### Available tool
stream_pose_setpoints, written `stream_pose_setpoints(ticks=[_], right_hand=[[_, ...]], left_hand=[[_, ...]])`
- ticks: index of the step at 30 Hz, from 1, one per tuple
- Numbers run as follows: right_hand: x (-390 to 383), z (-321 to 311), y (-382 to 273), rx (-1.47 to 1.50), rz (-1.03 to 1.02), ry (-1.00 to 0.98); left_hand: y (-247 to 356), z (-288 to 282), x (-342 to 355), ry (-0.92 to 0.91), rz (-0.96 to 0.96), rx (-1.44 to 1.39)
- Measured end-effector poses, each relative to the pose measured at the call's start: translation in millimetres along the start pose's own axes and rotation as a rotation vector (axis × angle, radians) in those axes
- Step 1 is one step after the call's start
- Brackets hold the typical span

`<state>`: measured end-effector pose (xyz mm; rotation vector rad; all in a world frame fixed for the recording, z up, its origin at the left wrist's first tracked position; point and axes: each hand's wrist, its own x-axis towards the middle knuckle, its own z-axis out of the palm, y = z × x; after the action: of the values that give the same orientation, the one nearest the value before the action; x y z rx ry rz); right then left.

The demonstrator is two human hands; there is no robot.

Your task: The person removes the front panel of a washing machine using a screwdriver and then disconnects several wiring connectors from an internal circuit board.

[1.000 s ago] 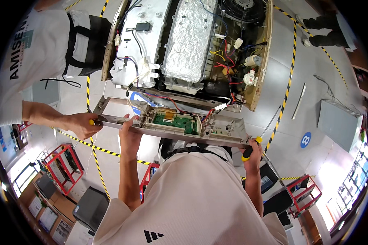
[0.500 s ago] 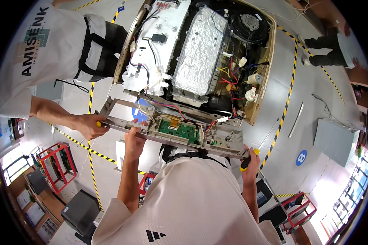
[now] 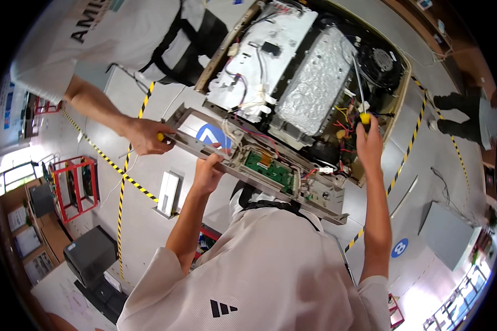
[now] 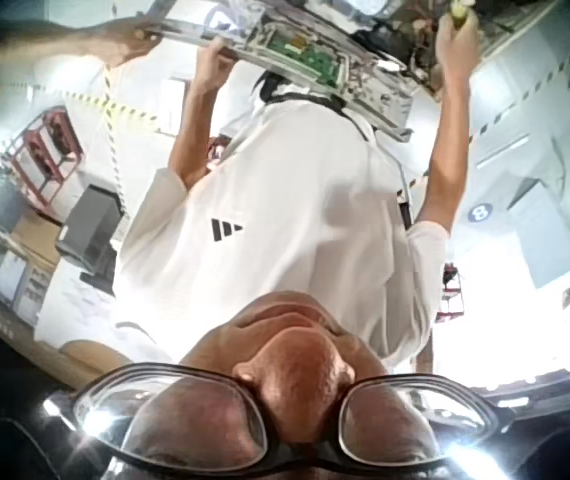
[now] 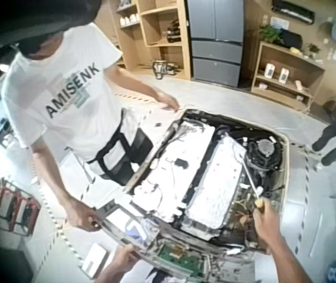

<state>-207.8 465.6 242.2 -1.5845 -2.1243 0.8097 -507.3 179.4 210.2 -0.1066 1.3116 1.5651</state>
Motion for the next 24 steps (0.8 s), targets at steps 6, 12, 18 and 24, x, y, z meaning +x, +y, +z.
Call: stream_pose_setpoints(ticks=[6,12,18,24], right_hand=[[86.7,60.5,-10.4,-0.228,-0.197,-0.001],[91.4,88.1,-22.3,-0.327,-0.075,-0.026],[91.2,92.7,-16.3,-0.394,-0.124,0.017],[80.3,80.0,-5.4,-0.275,-0.283,0.143]], left_hand=[[-0.4,1.6,2.9,-0.037,-0.031,-0.027],[-1.0,-4.1,5.1,-0.030,-0.010,-0.040],[-1.3,-2.6,14.2,-0.062,-0.026,-0.057],[-2.0,0.6,26.7,-0.042,-0.052,-0.044]])
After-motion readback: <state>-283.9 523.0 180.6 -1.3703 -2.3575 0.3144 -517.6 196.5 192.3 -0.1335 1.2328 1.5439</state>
